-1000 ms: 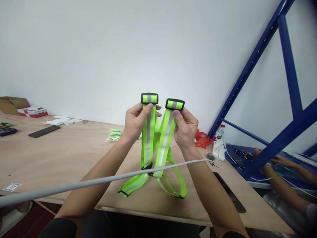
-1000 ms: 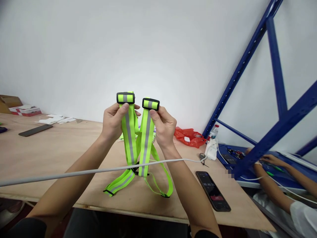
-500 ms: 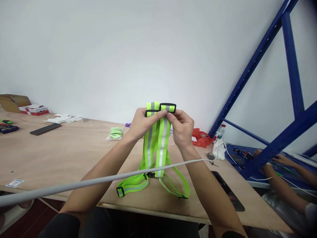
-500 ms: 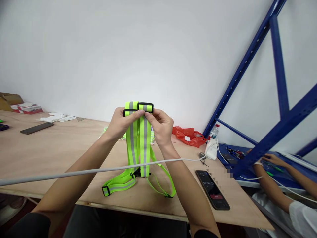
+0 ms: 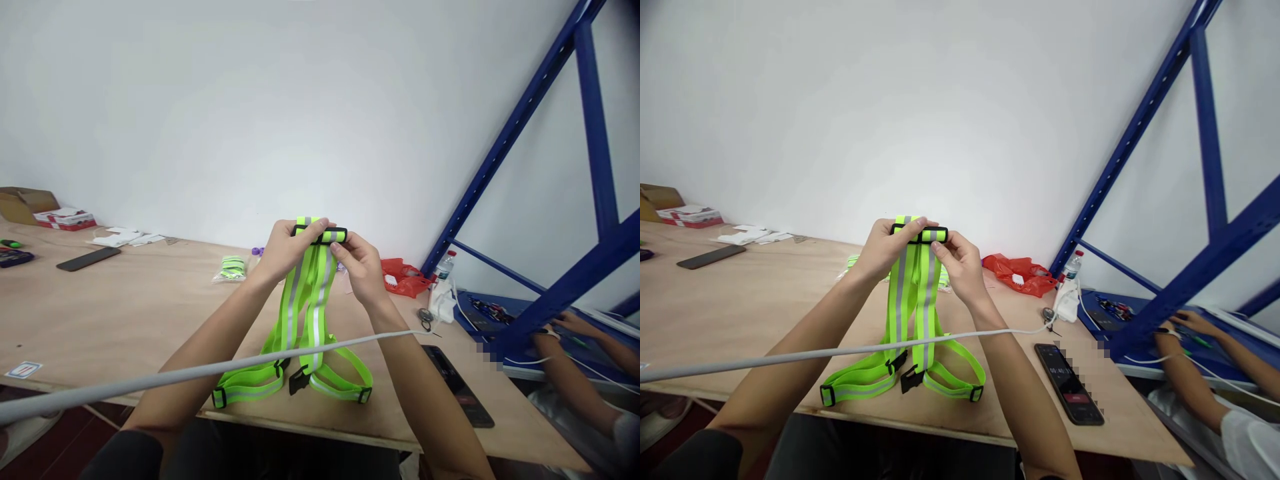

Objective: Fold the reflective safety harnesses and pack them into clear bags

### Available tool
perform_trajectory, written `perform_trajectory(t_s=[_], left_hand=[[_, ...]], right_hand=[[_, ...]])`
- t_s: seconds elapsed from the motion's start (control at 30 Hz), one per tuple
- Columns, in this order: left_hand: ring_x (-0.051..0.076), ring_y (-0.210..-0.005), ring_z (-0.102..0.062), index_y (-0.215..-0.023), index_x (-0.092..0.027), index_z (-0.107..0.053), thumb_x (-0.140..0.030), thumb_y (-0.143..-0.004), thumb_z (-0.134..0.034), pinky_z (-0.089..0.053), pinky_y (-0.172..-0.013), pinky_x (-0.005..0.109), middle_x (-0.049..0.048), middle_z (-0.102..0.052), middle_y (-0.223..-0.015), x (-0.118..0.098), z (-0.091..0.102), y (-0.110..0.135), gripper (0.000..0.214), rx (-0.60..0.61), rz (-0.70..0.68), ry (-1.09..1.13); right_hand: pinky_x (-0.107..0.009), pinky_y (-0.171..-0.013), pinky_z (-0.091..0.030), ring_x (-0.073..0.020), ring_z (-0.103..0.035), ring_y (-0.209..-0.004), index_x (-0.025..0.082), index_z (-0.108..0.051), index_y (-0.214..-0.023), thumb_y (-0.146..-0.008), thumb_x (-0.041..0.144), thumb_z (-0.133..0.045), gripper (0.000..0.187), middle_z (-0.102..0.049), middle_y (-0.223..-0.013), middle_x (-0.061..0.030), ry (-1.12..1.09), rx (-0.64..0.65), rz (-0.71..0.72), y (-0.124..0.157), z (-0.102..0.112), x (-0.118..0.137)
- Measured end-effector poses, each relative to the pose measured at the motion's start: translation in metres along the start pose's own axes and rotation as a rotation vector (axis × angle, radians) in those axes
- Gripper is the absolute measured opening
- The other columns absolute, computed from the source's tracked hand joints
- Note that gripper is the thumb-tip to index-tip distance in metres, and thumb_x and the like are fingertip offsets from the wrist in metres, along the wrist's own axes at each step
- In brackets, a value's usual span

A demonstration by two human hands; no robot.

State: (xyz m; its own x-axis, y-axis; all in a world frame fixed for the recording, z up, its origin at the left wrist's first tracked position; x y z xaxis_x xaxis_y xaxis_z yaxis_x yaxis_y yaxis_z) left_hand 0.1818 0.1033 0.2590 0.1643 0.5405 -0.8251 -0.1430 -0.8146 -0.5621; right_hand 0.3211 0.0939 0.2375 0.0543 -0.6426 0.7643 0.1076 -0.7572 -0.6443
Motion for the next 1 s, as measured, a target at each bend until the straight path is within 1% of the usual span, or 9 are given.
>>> perform_trajectory(t_s=[0.1,0.23,0.33,0.47,0.57,0.73,0.8,0.9,1.0], left_hand=[[0.023,-0.082,-0.072,-0.091,-0.017,-0.083,-0.058,-0.083,-0.075,-0.055,-0.072,0.029,0.0062,-0.079,-0.086,-0.001,0.006,0.0,0.042,-0.028,-0.04,-0.044],[0.015,-0.059,-0.062,-0.088,-0.019,-0.084,-0.058,-0.087,-0.07,-0.046,-0.055,0.026,0.0013,-0.07,-0.066,-0.007,0.023,0.003,0.041,-0.141,-0.125,-0.192],[0.014,-0.053,-0.06,-0.098,-0.018,-0.083,-0.06,-0.087,-0.069,-0.045,-0.052,0.026,0.0018,-0.068,-0.064,-0.001,0.025,0.003,0.045,-0.06,-0.039,-0.124],[0.019,-0.063,-0.067,-0.111,-0.019,-0.08,-0.061,-0.087,-0.069,-0.052,-0.058,0.028,0.0039,-0.073,-0.07,0.005,0.024,0.003,0.049,-0.002,0.035,-0.082],[0.021,-0.083,-0.073,-0.113,-0.021,-0.079,-0.057,-0.09,-0.067,-0.056,-0.074,0.029,0.0053,-0.079,-0.088,0.005,0.022,0.003,0.044,0.004,0.009,-0.107],[0.026,-0.105,-0.072,-0.134,-0.022,-0.068,-0.051,-0.089,-0.072,-0.057,-0.093,0.037,0.0096,-0.078,-0.11,0.009,0.004,0.006,0.054,0.194,0.09,0.188],[0.029,-0.108,-0.072,-0.138,-0.02,-0.064,-0.049,-0.087,-0.074,-0.057,-0.093,0.039,0.012,-0.077,-0.113,0.009,-0.001,0.007,0.059,0.236,0.133,0.31],[0.031,-0.111,-0.07,-0.139,-0.018,-0.062,-0.048,-0.09,-0.071,-0.056,-0.095,0.042,0.0132,-0.076,-0.116,0.007,-0.004,0.007,0.058,0.275,0.154,0.424],[0.032,-0.111,-0.07,-0.141,-0.018,-0.06,-0.05,-0.092,-0.067,-0.054,-0.094,0.043,0.0124,-0.075,-0.119,0.007,-0.004,0.006,0.059,0.303,0.158,0.482]], right_hand=[[-0.034,-0.084,-0.053,-0.0217,-0.063,-0.096,0.025,-0.073,-0.103,-0.086,0.049,-0.071,0.029,-0.07,-0.1,-0.0031,0.058,-0.009,0.034,0.001,0.001,0.002],[-0.031,-0.075,-0.051,-0.0202,-0.06,-0.09,0.024,-0.076,-0.093,-0.087,0.043,-0.07,0.02,-0.064,-0.095,-0.0037,0.182,-0.118,0.106,0.001,0.011,0.01],[-0.032,-0.074,-0.049,-0.0182,-0.058,-0.081,0.023,-0.076,-0.091,-0.088,0.039,-0.069,0.018,-0.064,-0.086,-0.0018,0.124,-0.055,0.087,-0.001,0.009,0.007],[-0.03,-0.069,-0.046,-0.0157,-0.055,-0.073,0.022,-0.074,-0.089,-0.088,0.038,-0.068,0.017,-0.064,-0.08,0.0003,0.003,-0.014,0.038,-0.002,0.008,-0.001],[-0.029,-0.064,-0.044,-0.0147,-0.052,-0.067,0.022,-0.071,-0.082,-0.088,0.037,-0.066,0.017,-0.058,-0.071,0.0021,0.022,-0.009,0.021,-0.002,0.008,-0.003],[-0.028,-0.063,-0.045,-0.014,-0.053,-0.066,0.021,-0.063,-0.081,-0.091,0.033,-0.061,0.016,-0.056,-0.07,0.0022,0.13,0.007,0.048,-0.001,0.005,0.003],[-0.028,-0.064,-0.048,-0.0141,-0.056,-0.071,0.023,-0.062,-0.098,-0.09,0.032,-0.064,0.013,-0.061,-0.083,0.0007,0.221,-0.072,0.13,0.001,0.008,0.01],[-0.033,-0.074,-0.054,-0.0179,-0.061,-0.088,0.027,-0.058,-0.125,-0.088,0.027,-0.068,0.038,-0.06,-0.111,-0.0051,0.555,-0.121,0.369,0.007,0.006,0.03],[-0.041,-0.088,-0.054,-0.0245,-0.06,-0.106,0.027,-0.063,-0.125,-0.093,0.024,-0.063,0.032,-0.057,-0.121,-0.0104,0.875,-0.044,0.605,0.013,-0.006,0.046]])
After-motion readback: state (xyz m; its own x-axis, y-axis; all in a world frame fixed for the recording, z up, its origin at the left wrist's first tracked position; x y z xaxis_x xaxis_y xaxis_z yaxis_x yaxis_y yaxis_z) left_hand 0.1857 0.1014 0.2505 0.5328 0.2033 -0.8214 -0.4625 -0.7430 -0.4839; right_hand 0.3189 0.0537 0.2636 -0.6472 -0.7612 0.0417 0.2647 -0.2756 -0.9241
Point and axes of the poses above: each hand's wrist, its own y-axis away from the middle knuckle, its own z-axis out of the back of the hand, x = y × z, the point moved 7 cm from there along -y, towards the middle knuckle
